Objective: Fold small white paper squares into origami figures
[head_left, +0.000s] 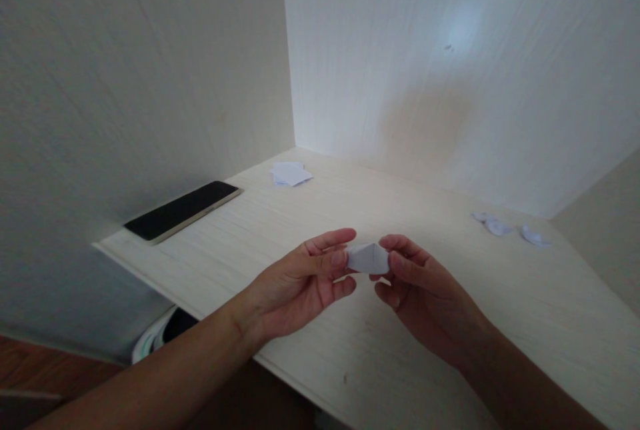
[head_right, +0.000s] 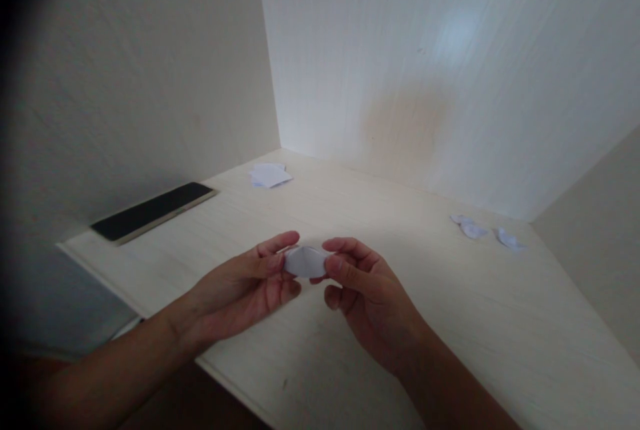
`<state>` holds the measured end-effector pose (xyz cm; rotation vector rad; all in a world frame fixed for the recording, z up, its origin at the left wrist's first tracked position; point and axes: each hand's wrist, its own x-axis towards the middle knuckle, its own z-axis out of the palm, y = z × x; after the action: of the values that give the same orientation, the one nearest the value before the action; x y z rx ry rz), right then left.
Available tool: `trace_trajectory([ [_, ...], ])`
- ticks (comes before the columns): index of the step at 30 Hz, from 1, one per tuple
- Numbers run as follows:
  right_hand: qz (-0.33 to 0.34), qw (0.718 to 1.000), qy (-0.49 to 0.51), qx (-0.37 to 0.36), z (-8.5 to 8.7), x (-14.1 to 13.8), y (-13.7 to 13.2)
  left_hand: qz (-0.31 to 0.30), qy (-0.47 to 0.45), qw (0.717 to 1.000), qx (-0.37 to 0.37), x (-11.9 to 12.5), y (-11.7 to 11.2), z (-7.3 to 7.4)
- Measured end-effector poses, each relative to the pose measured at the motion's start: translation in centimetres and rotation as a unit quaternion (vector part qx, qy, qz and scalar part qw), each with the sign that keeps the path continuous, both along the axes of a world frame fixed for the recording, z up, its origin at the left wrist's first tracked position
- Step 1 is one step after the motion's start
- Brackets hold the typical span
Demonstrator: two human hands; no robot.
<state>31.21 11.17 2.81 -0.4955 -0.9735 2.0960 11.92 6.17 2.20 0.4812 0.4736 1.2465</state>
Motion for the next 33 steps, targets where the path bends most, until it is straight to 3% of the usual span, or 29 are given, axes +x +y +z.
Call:
trace_trajectory([
  [11,0.053,0.997,0.052,0.005,0.1,0.0,-0.4,-0.025,0.006,1.0,0.006,0.2,-0.1,0.6],
  [20,0.079,0.995,0.057,0.017,-0.2,-0.2,-0.6,-0.079,-0.027,0.996,0.029,0.0,-0.3,0.2],
  [33,0.106,0.992,-0.04,0.049,-1.1,-0.1,-0.4,-0.087,0.084,0.992,0.036,0.3,-0.3,0.1],
])
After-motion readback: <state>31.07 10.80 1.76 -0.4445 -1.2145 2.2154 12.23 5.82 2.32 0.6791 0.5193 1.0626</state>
